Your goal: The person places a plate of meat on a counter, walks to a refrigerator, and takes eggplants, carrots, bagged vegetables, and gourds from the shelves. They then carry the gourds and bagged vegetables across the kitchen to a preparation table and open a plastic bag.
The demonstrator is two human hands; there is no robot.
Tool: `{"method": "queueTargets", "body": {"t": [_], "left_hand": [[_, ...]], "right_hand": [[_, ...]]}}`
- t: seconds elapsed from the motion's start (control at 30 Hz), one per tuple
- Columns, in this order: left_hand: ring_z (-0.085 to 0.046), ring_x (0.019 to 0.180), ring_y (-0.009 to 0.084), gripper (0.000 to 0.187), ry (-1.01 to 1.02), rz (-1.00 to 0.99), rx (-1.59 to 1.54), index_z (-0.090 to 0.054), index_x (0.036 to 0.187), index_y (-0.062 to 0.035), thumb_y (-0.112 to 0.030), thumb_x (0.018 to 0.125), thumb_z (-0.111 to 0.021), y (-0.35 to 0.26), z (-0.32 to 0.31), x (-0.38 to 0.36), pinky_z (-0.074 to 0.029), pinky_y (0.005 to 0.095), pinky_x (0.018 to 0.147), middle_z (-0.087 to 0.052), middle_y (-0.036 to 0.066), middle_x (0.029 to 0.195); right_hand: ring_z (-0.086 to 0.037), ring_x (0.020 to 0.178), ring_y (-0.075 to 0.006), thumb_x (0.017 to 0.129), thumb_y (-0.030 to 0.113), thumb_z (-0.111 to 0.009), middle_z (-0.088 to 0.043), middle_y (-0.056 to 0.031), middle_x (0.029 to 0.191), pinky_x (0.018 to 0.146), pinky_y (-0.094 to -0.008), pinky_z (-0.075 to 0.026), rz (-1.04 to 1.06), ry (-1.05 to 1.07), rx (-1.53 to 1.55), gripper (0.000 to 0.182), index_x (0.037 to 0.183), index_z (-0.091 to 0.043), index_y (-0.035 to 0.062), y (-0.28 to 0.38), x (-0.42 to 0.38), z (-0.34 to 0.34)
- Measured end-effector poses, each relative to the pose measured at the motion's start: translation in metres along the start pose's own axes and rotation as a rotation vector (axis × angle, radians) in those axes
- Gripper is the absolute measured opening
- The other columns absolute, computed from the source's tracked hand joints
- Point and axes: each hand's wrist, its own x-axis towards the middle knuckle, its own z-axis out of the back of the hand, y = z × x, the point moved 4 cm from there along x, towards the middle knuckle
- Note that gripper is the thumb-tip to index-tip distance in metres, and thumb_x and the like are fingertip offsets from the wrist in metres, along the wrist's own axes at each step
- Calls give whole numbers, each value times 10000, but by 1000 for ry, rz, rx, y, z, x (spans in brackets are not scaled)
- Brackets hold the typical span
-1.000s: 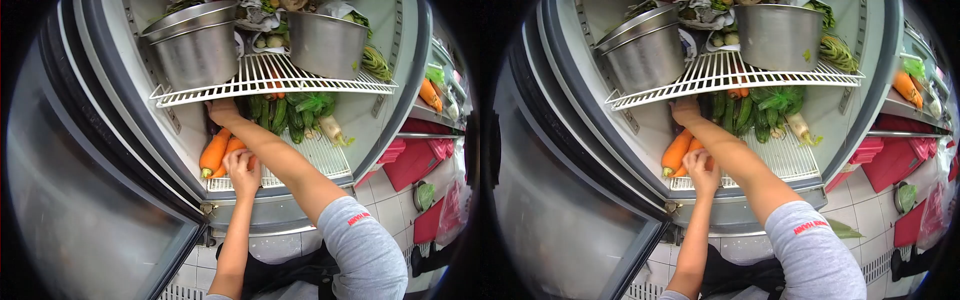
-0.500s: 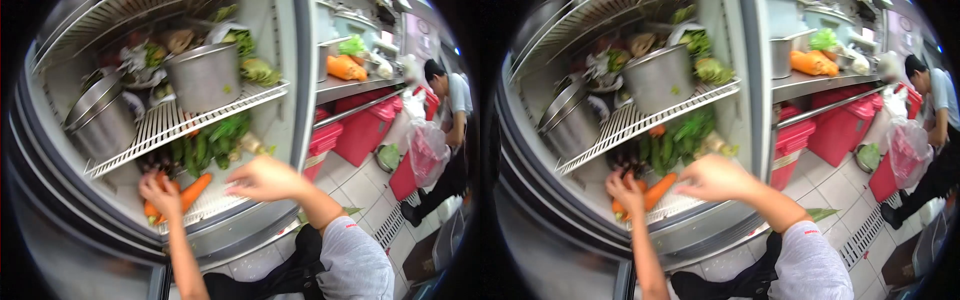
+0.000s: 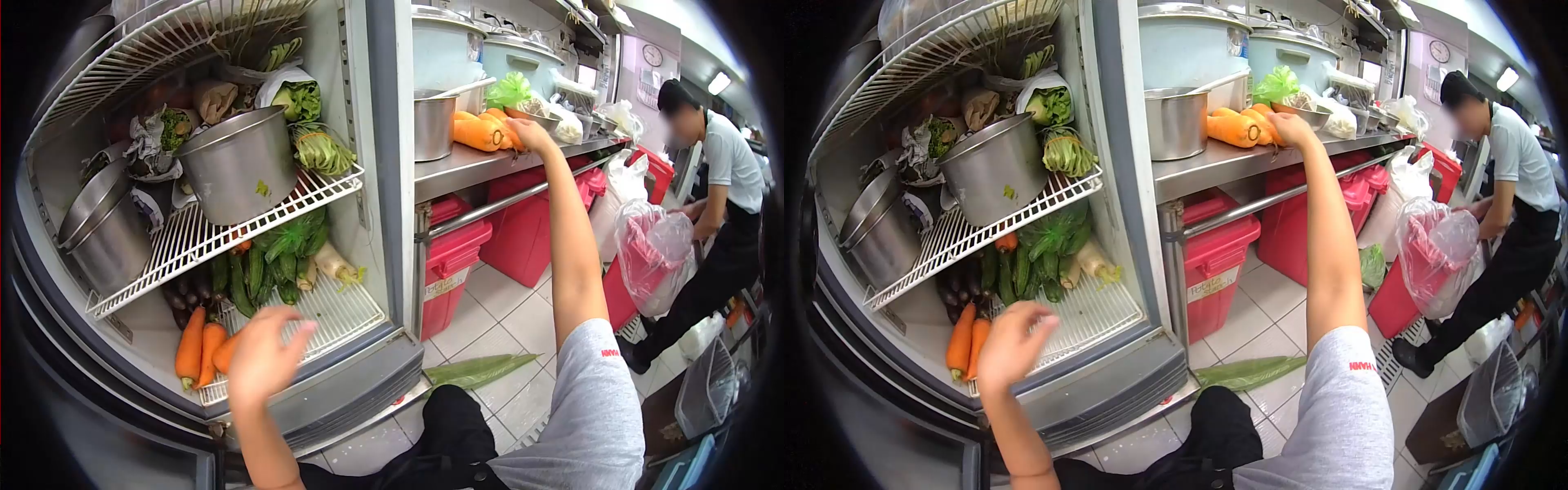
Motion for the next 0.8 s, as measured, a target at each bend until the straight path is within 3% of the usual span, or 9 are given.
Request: {"method": "queueTargets", "body": {"t": [0.13,0.23,0.3,0.5,0.57,0.67,0.7,0.77,0.8], "left_hand": [[-543,912,327,315,-40,-611,-30,-555,957,-11,-244,771,-656,-115,-39,53,-462,403,768,-532,146,924],[-544,894,316,251,-29,-864,-132,-543,923,-28,-143,735,-664,-180,-80,137,-456,395,783,-531,132,904],[-545,986,305,315,-205,-905,-155,-562,992,-55,-138,713,-682,-216,-108,198,-459,387,832,-557,145,1003],[-518,1033,422,482,-362,-410,321,-512,1127,-151,-211,700,-728,-233,-183,282,-466,462,844,-501,143,1149],[-525,997,461,448,-286,-423,297,-500,1140,-172,-266,747,-693,-226,-184,280,-494,482,778,-489,140,1133],[-558,902,444,294,-443,-558,245,-521,1074,-155,-202,793,-598,-213,-175,261,-538,415,654,-497,142,1069],[-565,864,434,249,-561,-666,165,-529,1042,-150,-160,796,-568,-209,-167,246,-548,386,618,-499,149,1057],[-563,824,404,222,-642,-779,173,-550,973,-130,-95,754,-564,-203,-150,205,-553,350,597,-500,165,1032],[-560,815,387,180,-641,-792,109,-560,930,-122,-82,755,-553,-199,-139,179,-554,357,607,-500,167,1023]], "right_hand": [[-598,1014,-252,799,520,-564,-642,-154,1052,895,-321,-437,-26,31,47,484,1112,-641,159,8,-14,-8],[-628,913,-213,806,455,-605,-667,-133,982,824,-302,-467,33,27,64,432,1092,-655,135,-8,-1,-10],[-625,849,-173,824,353,-626,-675,-115,929,765,-278,-475,28,165,291,374,1090,-652,92,-22,6,-14],[-592,954,-172,866,252,-572,-641,-127,1062,856,-276,-437,192,105,179,390,1210,-567,68,-8,-4,-4],[-561,1022,-156,870,305,-562,-608,-123,1140,896,-261,-410,106,196,394,429,1208,-562,41,1,-7,2],[-537,1058,-151,877,357,-547,-589,-100,1175,932,-249,-380,263,276,360,466,1191,-571,13,6,3,-4],[-546,1032,-150,838,381,-606,-600,-118,1136,871,-268,-432,345,243,236,527,1211,-555,14,11,5,-2],[-568,978,-166,763,435,-679,-613,-158,1067,782,-305,-484,109,365,384,641,1237,-534,27,-10,30,-31],[-575,949,-187,715,467,-708,-611,-170,1035,743,-322,-496,141,290,269,676,1226,-546,55,11,20,-34]]}}
